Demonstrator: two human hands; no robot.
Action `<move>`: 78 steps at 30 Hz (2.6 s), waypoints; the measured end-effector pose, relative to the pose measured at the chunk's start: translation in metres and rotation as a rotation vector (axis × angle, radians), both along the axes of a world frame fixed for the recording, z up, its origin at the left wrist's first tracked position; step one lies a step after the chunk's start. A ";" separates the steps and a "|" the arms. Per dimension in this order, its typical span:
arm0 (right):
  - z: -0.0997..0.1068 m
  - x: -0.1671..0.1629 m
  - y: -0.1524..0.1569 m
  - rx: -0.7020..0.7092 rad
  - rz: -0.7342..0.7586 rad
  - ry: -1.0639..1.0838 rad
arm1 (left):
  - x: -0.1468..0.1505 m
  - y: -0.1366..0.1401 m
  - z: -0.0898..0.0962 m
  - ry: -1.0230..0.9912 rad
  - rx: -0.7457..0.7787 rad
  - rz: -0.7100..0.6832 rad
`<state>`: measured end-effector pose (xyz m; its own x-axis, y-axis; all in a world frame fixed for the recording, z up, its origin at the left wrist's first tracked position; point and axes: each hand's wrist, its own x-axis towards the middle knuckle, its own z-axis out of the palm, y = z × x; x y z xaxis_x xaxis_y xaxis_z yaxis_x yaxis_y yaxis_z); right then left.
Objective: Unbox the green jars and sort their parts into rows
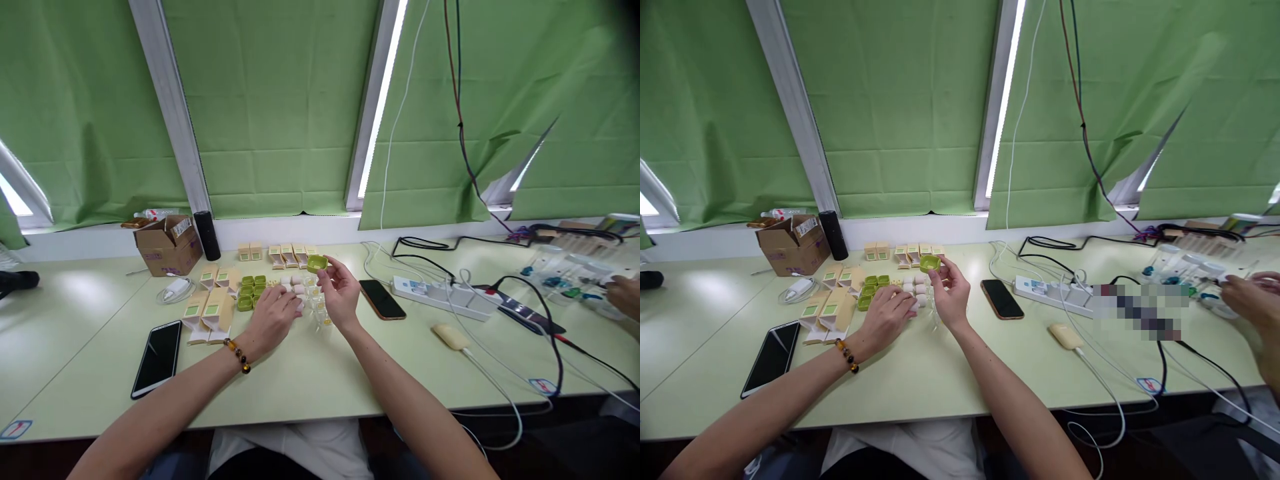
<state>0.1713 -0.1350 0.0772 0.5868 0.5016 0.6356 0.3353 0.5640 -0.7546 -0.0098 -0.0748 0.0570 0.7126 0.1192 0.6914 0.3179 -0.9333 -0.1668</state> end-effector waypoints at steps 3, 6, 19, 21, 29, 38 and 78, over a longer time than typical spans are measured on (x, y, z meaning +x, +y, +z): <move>0.000 0.000 0.000 0.001 0.002 0.006 | 0.013 -0.002 -0.007 0.055 -0.025 0.035; 0.000 -0.001 0.000 -0.005 0.007 0.011 | 0.025 -0.002 -0.013 0.109 -0.059 0.061; -0.001 -0.003 -0.001 -0.042 0.012 -0.017 | 0.041 0.007 -0.034 0.238 -0.101 0.146; -0.002 -0.003 -0.001 -0.041 0.010 -0.029 | 0.041 0.006 -0.034 0.241 -0.101 0.153; -0.003 -0.005 0.000 -0.061 0.016 -0.022 | 0.024 -0.002 -0.003 0.081 -0.198 0.104; -0.005 -0.013 -0.001 -0.088 0.102 -0.084 | -0.024 0.032 0.015 -0.370 -0.377 0.100; -0.024 -0.035 0.006 -0.186 0.708 0.258 | -0.036 0.016 -0.010 -0.445 -0.671 -0.162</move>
<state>0.1364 -0.1288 0.0536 0.2046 0.8974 0.3910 -0.2568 0.4347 -0.8632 -0.0458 -0.0587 0.0466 0.4326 0.5271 0.7315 0.0759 -0.8297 0.5530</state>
